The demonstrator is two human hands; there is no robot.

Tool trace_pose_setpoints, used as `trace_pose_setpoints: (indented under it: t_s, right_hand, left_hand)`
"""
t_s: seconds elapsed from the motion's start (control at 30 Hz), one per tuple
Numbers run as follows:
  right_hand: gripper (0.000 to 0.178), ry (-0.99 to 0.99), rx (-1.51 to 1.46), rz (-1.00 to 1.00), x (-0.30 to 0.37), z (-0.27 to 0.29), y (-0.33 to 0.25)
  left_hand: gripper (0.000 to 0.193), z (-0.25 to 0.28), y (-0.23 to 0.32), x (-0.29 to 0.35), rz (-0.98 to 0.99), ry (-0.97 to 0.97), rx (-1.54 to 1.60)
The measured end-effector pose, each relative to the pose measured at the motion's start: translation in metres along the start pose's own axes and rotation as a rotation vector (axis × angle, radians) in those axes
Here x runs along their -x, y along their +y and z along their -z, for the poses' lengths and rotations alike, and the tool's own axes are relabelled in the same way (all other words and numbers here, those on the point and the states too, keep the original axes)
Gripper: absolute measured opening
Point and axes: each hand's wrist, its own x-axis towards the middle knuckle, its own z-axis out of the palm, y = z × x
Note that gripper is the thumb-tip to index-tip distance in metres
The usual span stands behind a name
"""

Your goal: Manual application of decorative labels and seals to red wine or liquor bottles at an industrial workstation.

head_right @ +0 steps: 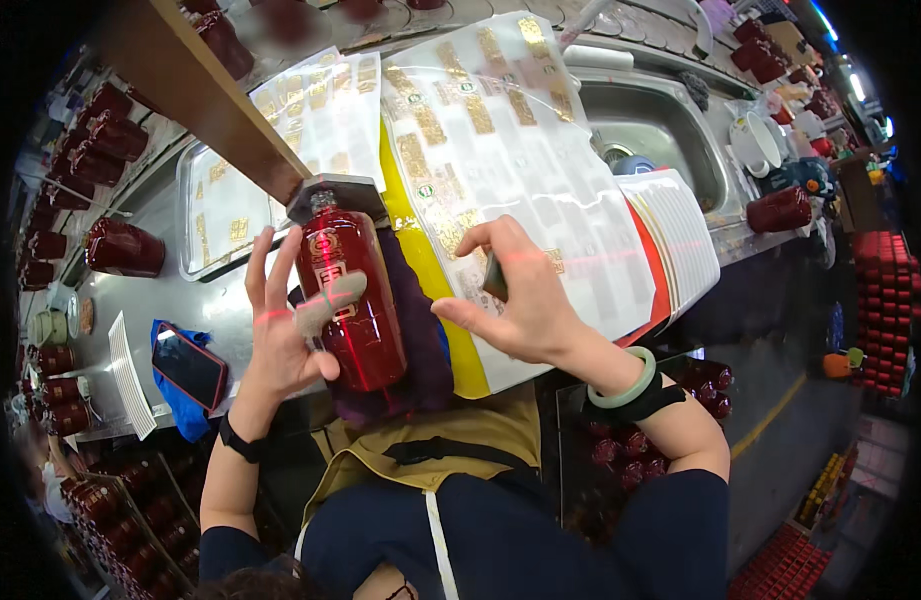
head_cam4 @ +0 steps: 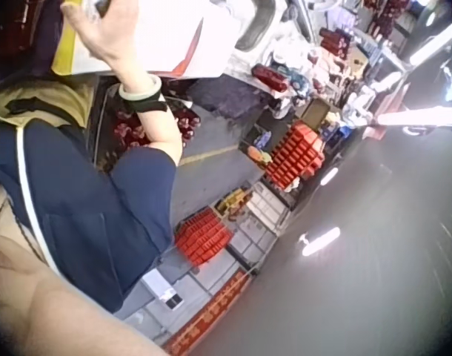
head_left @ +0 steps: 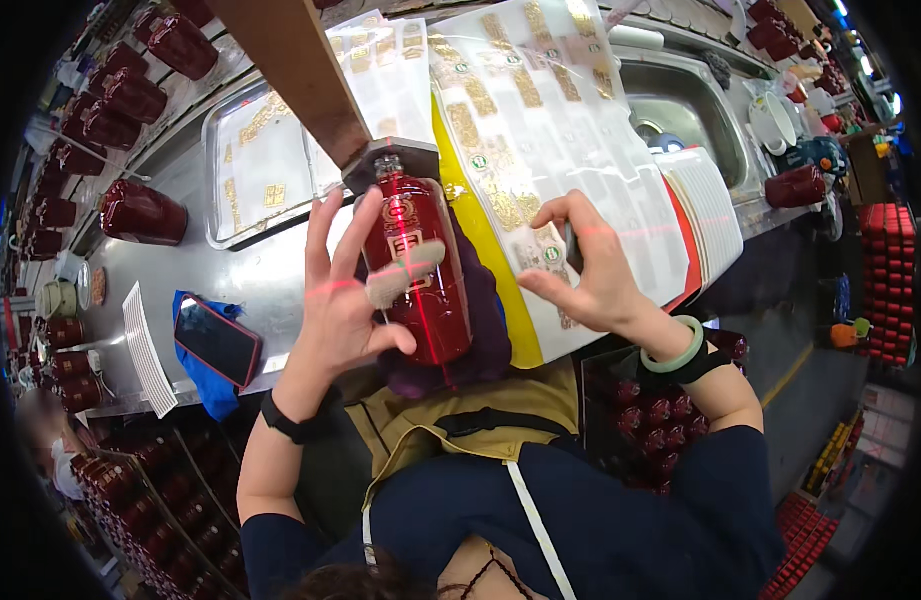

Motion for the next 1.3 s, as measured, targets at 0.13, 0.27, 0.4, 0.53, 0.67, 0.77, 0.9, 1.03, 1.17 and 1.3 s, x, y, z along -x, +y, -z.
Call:
trace_pose_setpoints:
  t_s: [0.13, 0.27, 0.4, 0.53, 0.67, 0.77, 0.9, 1.03, 1.17, 1.3]
  right_hand:
    - [0.037, 0.159, 0.138, -0.194, -0.003, 0.038, 0.04]
    - [0.027, 0.188, 0.401, -0.305, 0.0, 0.079, 0.087]
    - [0.036, -0.043, 0.348, -0.439, 0.02, 0.073, 0.111]
    - [0.042, 0.074, 0.368, -0.477, 0.019, 0.066, 0.131]
    - [0.038, 0.077, 0.343, -0.491, 0.005, 0.107, 0.157]
    - [0.034, 0.099, 0.529, -0.508, 0.006, 0.164, 0.185]
    - [0.036, -0.051, 0.476, -0.798, 0.021, 0.207, 0.224]
    - [0.05, -0.022, 0.453, -0.575, 0.026, 0.212, 0.252]
    - [0.048, -0.079, 0.547, -0.37, 0.017, 0.21, 0.267]
    - [0.035, -0.053, 0.539, -0.355, 0.004, 0.209, 0.27]
  left_hand:
    - [0.093, -0.002, 0.015, 0.023, -0.038, -0.038, 0.044]
    - [0.1, 0.0, 0.03, 0.032, 0.12, 0.002, 0.191]
    - [0.104, -0.005, 0.039, 0.031, 0.303, 0.168, 0.267]
    - [0.113, -0.012, 0.041, 0.026, 0.404, 0.324, 0.351]
    - [0.114, -0.012, 0.045, 0.023, 0.444, 0.36, 0.344]
    - [0.112, -0.009, 0.046, 0.023, 0.457, 0.352, 0.336]
    - [0.109, -0.012, 0.047, 0.022, 0.471, 0.374, 0.343]
    - [0.099, -0.017, 0.049, 0.02, 0.438, 0.406, 0.375]
    - [0.099, -0.018, 0.054, 0.021, 0.421, 0.365, 0.379]
    - [0.099, -0.019, 0.062, 0.029, 0.443, 0.36, 0.366]
